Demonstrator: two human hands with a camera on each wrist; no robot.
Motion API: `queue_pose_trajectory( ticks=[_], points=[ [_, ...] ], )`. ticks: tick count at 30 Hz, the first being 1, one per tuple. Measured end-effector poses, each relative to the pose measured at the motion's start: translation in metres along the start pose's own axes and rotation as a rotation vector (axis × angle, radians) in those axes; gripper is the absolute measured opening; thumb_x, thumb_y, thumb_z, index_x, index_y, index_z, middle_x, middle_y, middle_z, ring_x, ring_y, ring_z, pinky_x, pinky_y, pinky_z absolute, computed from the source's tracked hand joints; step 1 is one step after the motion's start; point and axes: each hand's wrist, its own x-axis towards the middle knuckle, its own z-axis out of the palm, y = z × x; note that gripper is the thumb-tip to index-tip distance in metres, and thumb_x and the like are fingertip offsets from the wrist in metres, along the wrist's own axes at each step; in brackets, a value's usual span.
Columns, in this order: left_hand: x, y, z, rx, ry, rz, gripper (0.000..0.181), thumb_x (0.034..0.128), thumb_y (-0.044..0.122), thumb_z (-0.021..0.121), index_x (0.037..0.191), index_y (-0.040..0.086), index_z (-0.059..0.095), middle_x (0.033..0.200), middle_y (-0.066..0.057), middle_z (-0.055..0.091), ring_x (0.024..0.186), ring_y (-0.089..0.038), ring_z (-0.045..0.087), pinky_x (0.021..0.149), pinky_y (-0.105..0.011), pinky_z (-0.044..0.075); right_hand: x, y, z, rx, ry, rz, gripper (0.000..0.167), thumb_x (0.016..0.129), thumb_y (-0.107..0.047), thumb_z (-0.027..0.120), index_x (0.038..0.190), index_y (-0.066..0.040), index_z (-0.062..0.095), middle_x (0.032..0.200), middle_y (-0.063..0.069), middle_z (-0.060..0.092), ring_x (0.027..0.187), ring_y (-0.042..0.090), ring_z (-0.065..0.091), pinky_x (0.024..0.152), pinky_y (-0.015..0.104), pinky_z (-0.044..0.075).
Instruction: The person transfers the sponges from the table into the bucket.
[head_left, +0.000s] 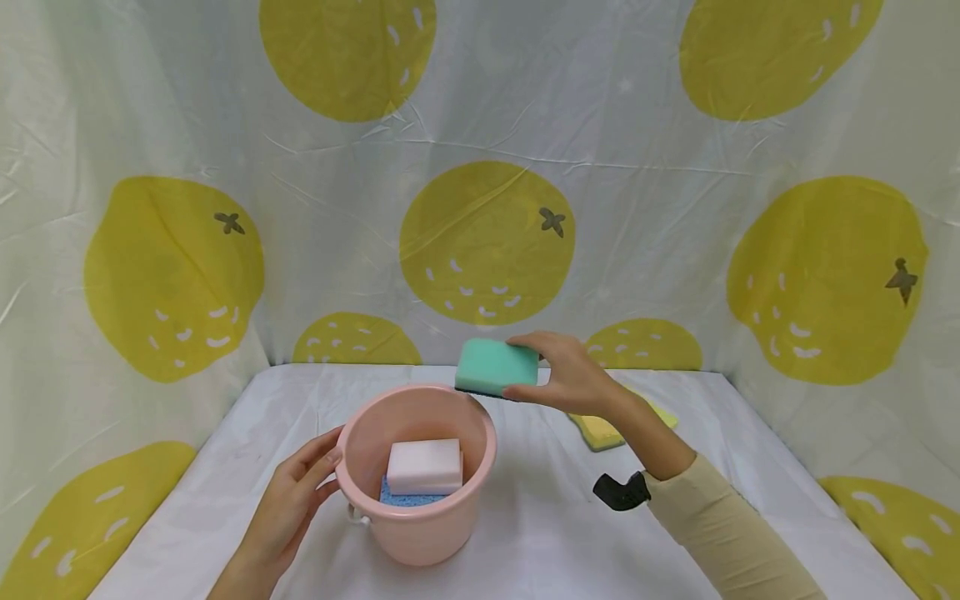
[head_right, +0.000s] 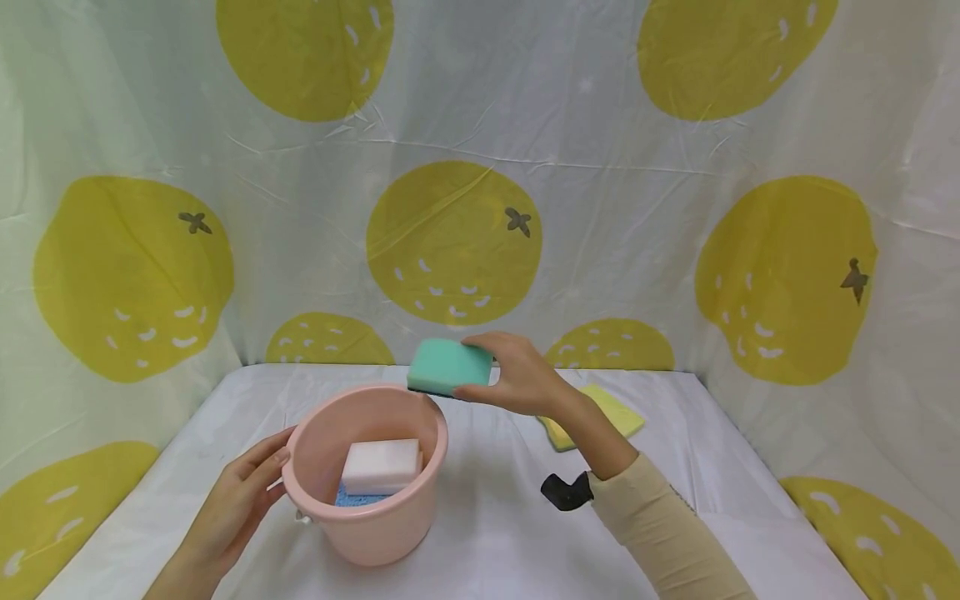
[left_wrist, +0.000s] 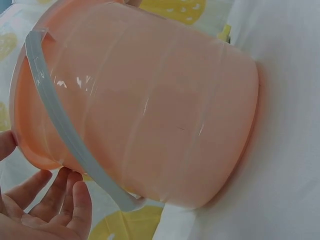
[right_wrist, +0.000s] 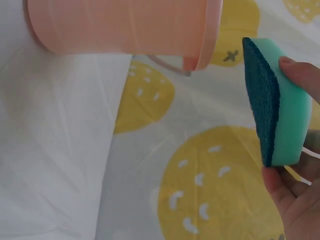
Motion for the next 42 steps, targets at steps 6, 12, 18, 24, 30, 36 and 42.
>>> queue_pose_trajectory(
  ticks=[6,12,18,24,30,36,42],
  points=[
    [0.000,-0.001,-0.002,-0.016,-0.027,0.026,0.047,0.1091,0.014,0.055,0.149,-0.010,0.046,0.142,-0.001,0.060,0.125,-0.014,0.057,0.092,-0.032,0.056,0.009,-0.009,0.011,0.024,-0.017,-0.064,0.070,0.082,-0.041,0.087,0.137,-0.005,0.064,0.130,0.007,0.066,0.110,0.022,0.062,0.087,0.041,0.056],
    [0.001,-0.002,-0.002,-0.018,-0.032,0.038,0.047,0.1092,0.014,0.054,0.149,-0.009,0.046,0.142,-0.001,0.059,0.125,-0.014,0.057,0.093,-0.032,0.056,0.020,-0.016,0.021,0.059,-0.027,-0.139,0.068,0.082,-0.038,0.088,0.136,-0.003,0.064,0.128,0.007,0.067,0.108,0.019,0.063,0.086,0.037,0.057],
    [0.001,-0.001,-0.002,-0.017,-0.031,0.034,0.047,0.1092,0.014,0.054,0.149,-0.009,0.046,0.142,-0.001,0.059,0.125,-0.014,0.057,0.093,-0.032,0.056,0.028,-0.023,0.029,0.071,-0.049,-0.178,0.066,0.083,-0.037,0.086,0.135,-0.002,0.064,0.124,0.005,0.068,0.105,0.016,0.062,0.085,0.034,0.055],
    [0.000,-0.001,-0.001,-0.016,-0.023,0.018,0.047,0.1091,0.016,0.055,0.149,-0.008,0.046,0.143,-0.001,0.059,0.126,-0.014,0.056,0.093,-0.031,0.056,0.031,-0.030,0.038,0.080,-0.084,-0.189,0.064,0.085,-0.037,0.085,0.136,-0.004,0.064,0.123,0.004,0.068,0.105,0.016,0.062,0.086,0.034,0.054],
    [0.000,0.000,0.000,-0.007,-0.006,-0.009,0.048,0.1089,0.017,0.056,0.150,-0.007,0.047,0.142,0.000,0.059,0.126,-0.013,0.056,0.093,-0.031,0.056,0.036,-0.036,0.048,0.122,-0.126,-0.203,0.064,0.085,-0.036,0.086,0.136,-0.004,0.064,0.127,0.005,0.067,0.108,0.016,0.062,0.088,0.031,0.055],
    [0.000,0.000,0.000,0.000,0.006,-0.033,0.049,0.1086,0.019,0.057,0.150,-0.005,0.047,0.142,0.001,0.059,0.125,-0.013,0.057,0.093,-0.031,0.055,0.040,-0.040,0.056,0.131,-0.165,-0.200,0.067,0.086,-0.036,0.085,0.139,-0.002,0.062,0.130,0.007,0.066,0.115,0.018,0.062,0.092,0.033,0.054],
    [0.000,0.001,-0.001,0.003,0.000,-0.020,0.049,0.1088,0.018,0.056,0.150,-0.006,0.047,0.142,0.001,0.059,0.125,-0.013,0.057,0.093,-0.031,0.056,0.042,-0.042,0.061,0.109,-0.195,-0.190,0.070,0.088,-0.038,0.083,0.142,-0.002,0.060,0.135,0.008,0.064,0.122,0.021,0.060,0.099,0.040,0.052]
  ],
)
